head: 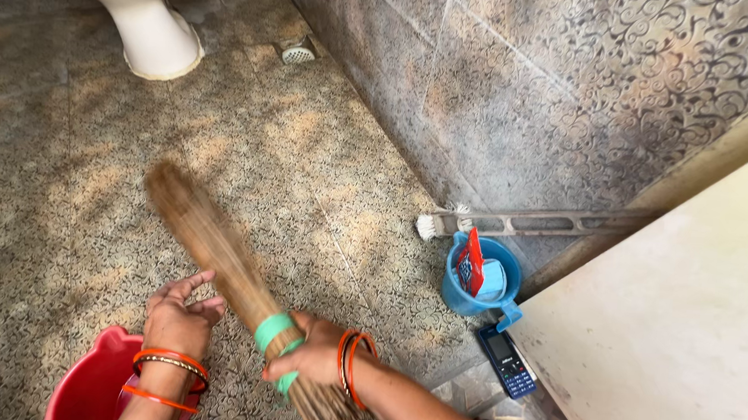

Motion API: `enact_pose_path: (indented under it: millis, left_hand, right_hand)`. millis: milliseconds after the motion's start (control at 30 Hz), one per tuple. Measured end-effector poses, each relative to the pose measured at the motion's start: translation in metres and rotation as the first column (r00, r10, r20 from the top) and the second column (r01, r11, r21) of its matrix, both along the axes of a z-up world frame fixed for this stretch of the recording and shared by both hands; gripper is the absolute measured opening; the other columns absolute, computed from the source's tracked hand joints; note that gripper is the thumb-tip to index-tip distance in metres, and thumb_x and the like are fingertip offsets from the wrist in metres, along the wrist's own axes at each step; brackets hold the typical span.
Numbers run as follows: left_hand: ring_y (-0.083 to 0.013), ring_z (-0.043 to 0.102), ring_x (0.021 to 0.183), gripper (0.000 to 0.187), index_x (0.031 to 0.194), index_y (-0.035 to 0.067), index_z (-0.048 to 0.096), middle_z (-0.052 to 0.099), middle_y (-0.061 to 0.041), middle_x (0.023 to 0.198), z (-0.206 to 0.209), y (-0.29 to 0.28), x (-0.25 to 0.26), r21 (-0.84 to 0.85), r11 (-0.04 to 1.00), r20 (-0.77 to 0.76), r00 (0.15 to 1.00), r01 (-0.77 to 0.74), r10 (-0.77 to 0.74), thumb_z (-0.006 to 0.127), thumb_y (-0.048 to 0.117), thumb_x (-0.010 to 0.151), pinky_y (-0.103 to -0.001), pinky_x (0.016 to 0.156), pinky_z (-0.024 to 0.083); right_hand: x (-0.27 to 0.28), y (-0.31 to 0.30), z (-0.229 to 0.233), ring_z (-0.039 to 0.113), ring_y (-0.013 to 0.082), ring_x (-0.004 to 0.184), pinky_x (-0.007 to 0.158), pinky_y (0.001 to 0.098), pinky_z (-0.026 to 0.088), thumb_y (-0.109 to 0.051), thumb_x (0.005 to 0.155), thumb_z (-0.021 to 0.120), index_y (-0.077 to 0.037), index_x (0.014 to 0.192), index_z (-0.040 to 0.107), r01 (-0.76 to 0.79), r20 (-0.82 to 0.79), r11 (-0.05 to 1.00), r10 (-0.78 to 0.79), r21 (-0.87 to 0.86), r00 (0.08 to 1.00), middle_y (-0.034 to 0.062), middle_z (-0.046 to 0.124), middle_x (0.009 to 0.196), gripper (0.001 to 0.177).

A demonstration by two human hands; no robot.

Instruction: The person sweeps the bathroom floor using a traditional straw broom. They repeatedly dip the broom into a red bucket of water and sweep the tiled floor near the toilet and wall, moving water and debris toward the drain.

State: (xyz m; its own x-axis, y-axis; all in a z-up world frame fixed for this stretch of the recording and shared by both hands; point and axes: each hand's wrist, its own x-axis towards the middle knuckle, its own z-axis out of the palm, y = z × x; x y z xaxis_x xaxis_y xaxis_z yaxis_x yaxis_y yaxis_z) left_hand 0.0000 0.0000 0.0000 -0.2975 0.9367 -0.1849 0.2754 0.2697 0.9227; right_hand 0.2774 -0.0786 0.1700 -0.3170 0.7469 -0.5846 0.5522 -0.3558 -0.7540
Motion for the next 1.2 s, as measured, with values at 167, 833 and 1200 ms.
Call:
enact_pose_path:
  millis: [167,833,1200]
  left_hand:
    - [-0.0277,0.064,0.099,0.051,0.116,0.023,0.078,0.059,-0.013,0.127,0.122,-0.039,0.04,0.055,0.998,-0.505,0.863,0.032,0.0,0.078,-0.004,0.072,-0.039,0.086,0.052]
    - [-0.0157,0.073,0.089,0.03,0.089,0.007,0.075,0.056,-0.012,0.14,0.123,-0.036,0.057,0.074,0.996,-0.241,0.97,0.045,-0.026,0.057,-0.015,0.081,-0.03,0.086,0.056]
    - [-0.0239,0.076,0.09,0.041,0.109,0.015,0.075,0.079,-0.025,0.109,0.16,-0.044,0.069,-0.145,0.986,-0.264,0.964,-0.087,0.046,0.052,-0.012,0.09,-0.034,0.08,0.053]
  right_hand:
    - [-0.004,0.013,-0.032,0.071,0.0187,0.103,0.095,0.0353,0.055,-0.035,0.062,0.088,-0.016,0.135,0.059,0.141,-0.103,0.989,-0.136,0.046,0.985,0.0057,0.075,0.115,0.08]
    - [0.004,-0.007,-0.009,0.073,0.0208,0.103,0.093,0.0308,0.055,-0.039,0.056,0.087,-0.01,0.144,0.052,0.035,-0.051,0.994,-0.029,0.103,0.998,0.0097,0.075,0.117,0.099]
    - [-0.001,-0.014,-0.014,0.07,0.0229,0.109,0.097,0.0341,0.054,-0.036,0.061,0.087,-0.012,0.14,0.053,0.089,-0.025,0.995,-0.087,0.047,0.996,0.0095,0.073,0.121,0.09]
